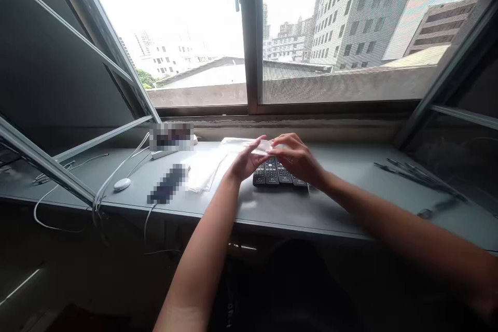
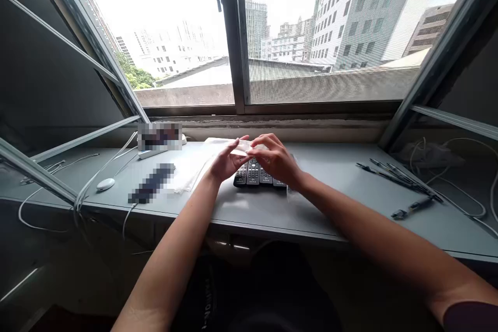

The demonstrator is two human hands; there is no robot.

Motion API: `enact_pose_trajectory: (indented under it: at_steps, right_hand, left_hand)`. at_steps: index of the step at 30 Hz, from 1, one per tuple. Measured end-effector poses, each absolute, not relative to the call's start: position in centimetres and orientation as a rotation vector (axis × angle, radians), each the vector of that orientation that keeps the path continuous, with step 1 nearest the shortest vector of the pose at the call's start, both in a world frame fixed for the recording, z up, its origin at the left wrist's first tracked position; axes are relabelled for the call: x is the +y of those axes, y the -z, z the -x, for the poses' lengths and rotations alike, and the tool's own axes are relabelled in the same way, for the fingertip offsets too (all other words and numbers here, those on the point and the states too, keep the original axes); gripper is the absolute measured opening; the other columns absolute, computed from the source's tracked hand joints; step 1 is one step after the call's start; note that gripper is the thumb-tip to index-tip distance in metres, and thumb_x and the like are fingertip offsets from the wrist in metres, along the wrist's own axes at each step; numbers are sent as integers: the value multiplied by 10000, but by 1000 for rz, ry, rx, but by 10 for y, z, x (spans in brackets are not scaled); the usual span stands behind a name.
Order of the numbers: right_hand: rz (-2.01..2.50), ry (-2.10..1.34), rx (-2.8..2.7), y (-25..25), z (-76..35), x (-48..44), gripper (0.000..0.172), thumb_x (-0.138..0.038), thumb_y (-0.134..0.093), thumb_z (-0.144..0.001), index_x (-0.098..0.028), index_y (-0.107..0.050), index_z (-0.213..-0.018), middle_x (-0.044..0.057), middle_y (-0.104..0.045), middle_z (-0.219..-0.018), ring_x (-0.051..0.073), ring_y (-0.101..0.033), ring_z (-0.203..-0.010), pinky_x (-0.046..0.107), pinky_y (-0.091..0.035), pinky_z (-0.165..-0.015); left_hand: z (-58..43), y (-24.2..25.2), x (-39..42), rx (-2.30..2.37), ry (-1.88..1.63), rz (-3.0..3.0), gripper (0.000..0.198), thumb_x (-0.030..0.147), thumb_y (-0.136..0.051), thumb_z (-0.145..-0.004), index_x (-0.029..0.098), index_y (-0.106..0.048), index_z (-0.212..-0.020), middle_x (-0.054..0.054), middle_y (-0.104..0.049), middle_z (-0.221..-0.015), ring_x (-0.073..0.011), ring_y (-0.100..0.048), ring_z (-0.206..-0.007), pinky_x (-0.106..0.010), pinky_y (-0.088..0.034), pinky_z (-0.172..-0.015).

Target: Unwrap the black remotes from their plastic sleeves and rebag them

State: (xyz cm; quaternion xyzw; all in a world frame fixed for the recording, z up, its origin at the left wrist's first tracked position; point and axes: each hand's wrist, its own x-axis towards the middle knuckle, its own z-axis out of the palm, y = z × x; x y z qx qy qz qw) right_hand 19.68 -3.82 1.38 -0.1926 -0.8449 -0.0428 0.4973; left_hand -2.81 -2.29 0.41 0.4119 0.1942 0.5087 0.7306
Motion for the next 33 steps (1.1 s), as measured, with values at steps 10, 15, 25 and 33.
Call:
enact_pose_trajectory:
  at_steps: [10, 15, 25, 33]
  right_hand:
    - [603, 150, -2003, 4, -225, -40, 449, -216, -679, -1061, -322, -694, -1497, 130, -714, -1389, 380, -650, -1318, 665, -569, -1141]
    - [542, 53, -2149, 8, -221, -42, 435, -198, -665, -1059, -339, -725, -1466, 86, -741, -1439, 374, -626, -1402, 670, -555, -1183]
    - [548, -8, -2130, 7, -216, -48, 440, -154, -646, -1051, -336, -718, -1445, 83, -750, -1420, 350, -646, -1397, 633, -562, -1186]
    - [638, -42, -2100, 10, -217, -48, 456, -188, -622, -1060, -317, -658, -1496, 95, -746, -1421, 350, -629, -1445, 619, -550, -1203]
  left_hand:
    - [32, 1, -7, 593, -1354, -926, 264, 183, -731, -1010, 142, -759, -1269, -152, -726, -1498, -217, -765, -1225, -353, -580, -1133]
    - [29, -1, -9, 599, -1331, -897, 273, 179, -759, -1000, 161, -751, -1273, -132, -745, -1464, -187, -792, -1108, -309, -627, -1025]
    - [27, 0, -12, 761, -1286, -906, 379, 116, -828, -927, 167, -776, -1298, -123, -820, -1224, -215, -798, -1122, -359, -597, -1110]
    - [27, 4, -10, 732, -1277, -973, 364, 139, -841, -925, 173, -787, -1283, -121, -821, -1244, -202, -805, -1074, -385, -606, -1134]
